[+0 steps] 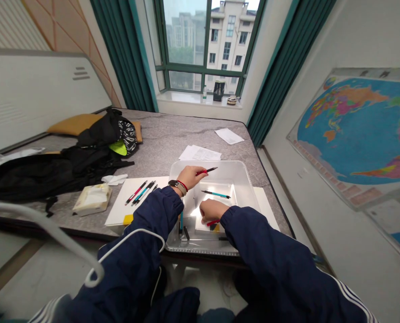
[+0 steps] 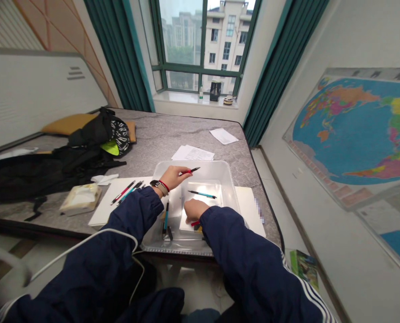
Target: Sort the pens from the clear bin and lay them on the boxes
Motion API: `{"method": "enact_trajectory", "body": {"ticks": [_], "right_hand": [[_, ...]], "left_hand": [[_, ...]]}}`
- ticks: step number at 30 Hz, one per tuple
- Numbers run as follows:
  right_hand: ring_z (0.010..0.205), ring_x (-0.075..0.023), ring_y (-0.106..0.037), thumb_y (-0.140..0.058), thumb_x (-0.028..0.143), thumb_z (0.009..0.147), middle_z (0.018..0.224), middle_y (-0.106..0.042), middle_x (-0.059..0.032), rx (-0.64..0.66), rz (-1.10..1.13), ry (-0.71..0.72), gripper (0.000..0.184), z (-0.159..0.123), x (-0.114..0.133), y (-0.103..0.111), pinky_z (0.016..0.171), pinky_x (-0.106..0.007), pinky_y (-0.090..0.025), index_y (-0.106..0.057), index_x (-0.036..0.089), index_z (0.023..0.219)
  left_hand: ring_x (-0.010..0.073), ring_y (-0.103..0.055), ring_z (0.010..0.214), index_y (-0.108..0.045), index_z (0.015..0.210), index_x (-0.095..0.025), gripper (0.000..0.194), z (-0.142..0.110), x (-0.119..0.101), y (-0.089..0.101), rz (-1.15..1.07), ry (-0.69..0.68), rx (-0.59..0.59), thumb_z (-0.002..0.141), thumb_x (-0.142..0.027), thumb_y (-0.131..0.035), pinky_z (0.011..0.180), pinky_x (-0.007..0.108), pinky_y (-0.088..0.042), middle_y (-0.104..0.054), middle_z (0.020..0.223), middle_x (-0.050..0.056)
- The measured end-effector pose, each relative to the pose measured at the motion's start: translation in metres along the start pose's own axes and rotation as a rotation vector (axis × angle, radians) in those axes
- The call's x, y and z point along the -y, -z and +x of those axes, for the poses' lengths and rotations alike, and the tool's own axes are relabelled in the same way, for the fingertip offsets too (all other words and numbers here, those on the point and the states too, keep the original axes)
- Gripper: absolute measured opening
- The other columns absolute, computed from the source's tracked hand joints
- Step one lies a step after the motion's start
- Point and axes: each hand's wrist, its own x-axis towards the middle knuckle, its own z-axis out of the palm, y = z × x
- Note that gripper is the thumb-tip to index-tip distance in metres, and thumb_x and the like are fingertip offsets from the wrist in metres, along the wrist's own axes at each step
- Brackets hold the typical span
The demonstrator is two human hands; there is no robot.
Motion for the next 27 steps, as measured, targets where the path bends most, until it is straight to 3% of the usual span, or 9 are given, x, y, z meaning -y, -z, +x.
{"method": "enact_trajectory", "body": {"ticks": [4, 9, 20, 27], "right_hand": [[0.077, -0.0208, -0.067, -0.078, 0.024, 0.072, 0.077, -0.071, -0.0051, 0.034, 0.030, 0.208, 0.013, 0.002, 0.010, -0.004, 0.063, -0.025, -0.043, -0.072, 0.019, 0.082], [0.085, -0.0194, -0.066, -0.075, 0.022, 0.075, 0.091, -0.071, -0.0036, 0.044, 0.016, 0.436, 0.034, 0.006, 0.022, -0.015, 0.068, -0.025, -0.042, -0.068, 0.021, 0.109], [0.085, -0.0216, -0.066, -0.069, 0.020, 0.077, 0.094, -0.071, -0.0050, 0.007, -0.006, 0.483, 0.035, 0.009, 0.029, -0.027, 0.065, -0.026, -0.041, -0.065, 0.021, 0.112], [0.089, -0.0192, -0.065, -0.060, 0.022, 0.086, 0.100, -0.072, -0.0060, 0.086, -0.001, 0.591, 0.018, 0.006, 0.037, -0.031, 0.071, -0.026, -0.042, -0.072, 0.022, 0.100]], "left_hand": [[0.0177, -0.066, 0.077, -0.077, 0.096, -0.018, 0.031, 0.000, -0.001, 0.001, 0.002, -0.026, 0.017, 0.090, -0.041, -0.057, 0.074, 0.025, -0.044, -0.075, 0.085, 0.005], [0.0178, -0.065, 0.077, -0.076, 0.099, -0.018, 0.033, 0.002, 0.002, 0.000, -0.011, -0.038, 0.027, 0.092, -0.042, -0.054, 0.073, 0.026, -0.044, -0.075, 0.085, 0.005], [0.0175, -0.064, 0.073, -0.075, 0.096, -0.019, 0.035, 0.000, -0.003, 0.002, -0.002, -0.024, 0.066, 0.093, -0.044, -0.050, 0.069, 0.026, -0.042, -0.073, 0.080, 0.004], [0.0177, -0.064, 0.074, -0.076, 0.097, -0.020, 0.036, -0.001, -0.003, 0.003, 0.007, -0.012, 0.085, 0.093, -0.044, -0.051, 0.069, 0.026, -0.042, -0.073, 0.080, 0.004]]}}
